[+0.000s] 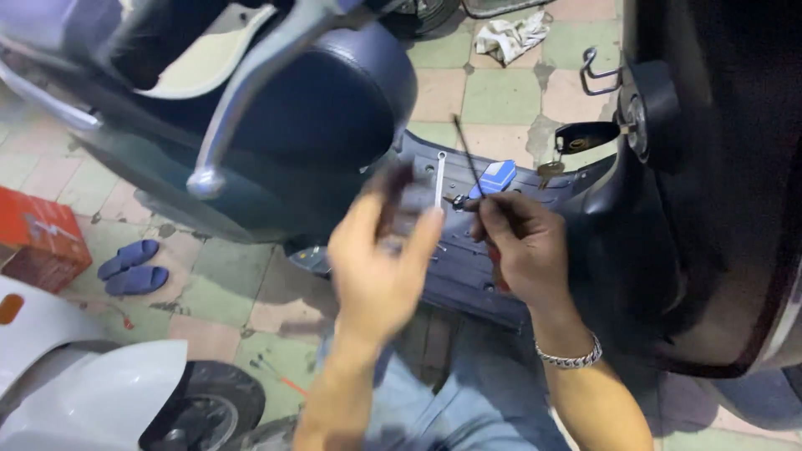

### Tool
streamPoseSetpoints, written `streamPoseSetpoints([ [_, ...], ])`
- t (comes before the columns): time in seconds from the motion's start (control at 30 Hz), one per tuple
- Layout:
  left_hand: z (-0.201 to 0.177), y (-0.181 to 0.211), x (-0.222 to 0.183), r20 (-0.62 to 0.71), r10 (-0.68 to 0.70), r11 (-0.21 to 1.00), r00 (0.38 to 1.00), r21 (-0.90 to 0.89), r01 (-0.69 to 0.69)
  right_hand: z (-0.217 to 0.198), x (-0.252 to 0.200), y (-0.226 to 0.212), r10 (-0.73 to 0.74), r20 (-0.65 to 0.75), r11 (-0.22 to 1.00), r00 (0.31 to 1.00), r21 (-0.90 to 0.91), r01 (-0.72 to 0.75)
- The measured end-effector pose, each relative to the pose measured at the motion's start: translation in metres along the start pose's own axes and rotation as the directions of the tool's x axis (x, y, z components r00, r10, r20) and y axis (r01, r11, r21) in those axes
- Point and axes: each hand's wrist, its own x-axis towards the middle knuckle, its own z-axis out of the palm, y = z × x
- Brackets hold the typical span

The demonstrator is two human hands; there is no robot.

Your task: Using a screwdriver to remove screws and detaching the front headlight panel of a scooter.

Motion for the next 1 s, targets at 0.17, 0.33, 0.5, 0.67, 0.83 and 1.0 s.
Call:
streamPoseSetpoints([
  [0.17,0.063,-0.055,0.05,0.175,-0.051,0.973,0.983,-0.212,0.088,-0.013,0.035,0.017,-0.001,0.072,0.994,0.997,0.112,-0.007],
  [0.33,0.091,-0.061,0.096,0.113,0.183,0.953,0.977,-0.265,-0.148,-0.054,0.042,0.03,-0.099,0.317,0.989,0.943,0.137,0.058],
  [0.5,0.096,-0.056,0.126,0.032,0.277,0.888,0.96,-0.391,-0.243,-0.061,0.05,0.056,-0.151,0.34,0.921,0.928,0.389,0.007],
  [0.67,0.096,-0.063,0.139,-0.05,0.257,0.925,0.965,-0.275,-0.261,-0.048,0.077,0.053,-0.141,0.257,0.806,0.956,0.59,-0.04],
  [0.83,0.092,-0.08,0.151,-0.002,0.395,0.901,0.919,-0.196,-0.388,-0.038,0.096,0.061,-0.178,0.201,0.78,0.963,0.625,0.014],
  [1.0,0.092,-0.073,0.151,-0.001,0.348,0.88,0.938,-0.345,-0.327,-0.027,0.112,0.03,-0.206,0.244,0.799,0.948,0.601,0.018],
])
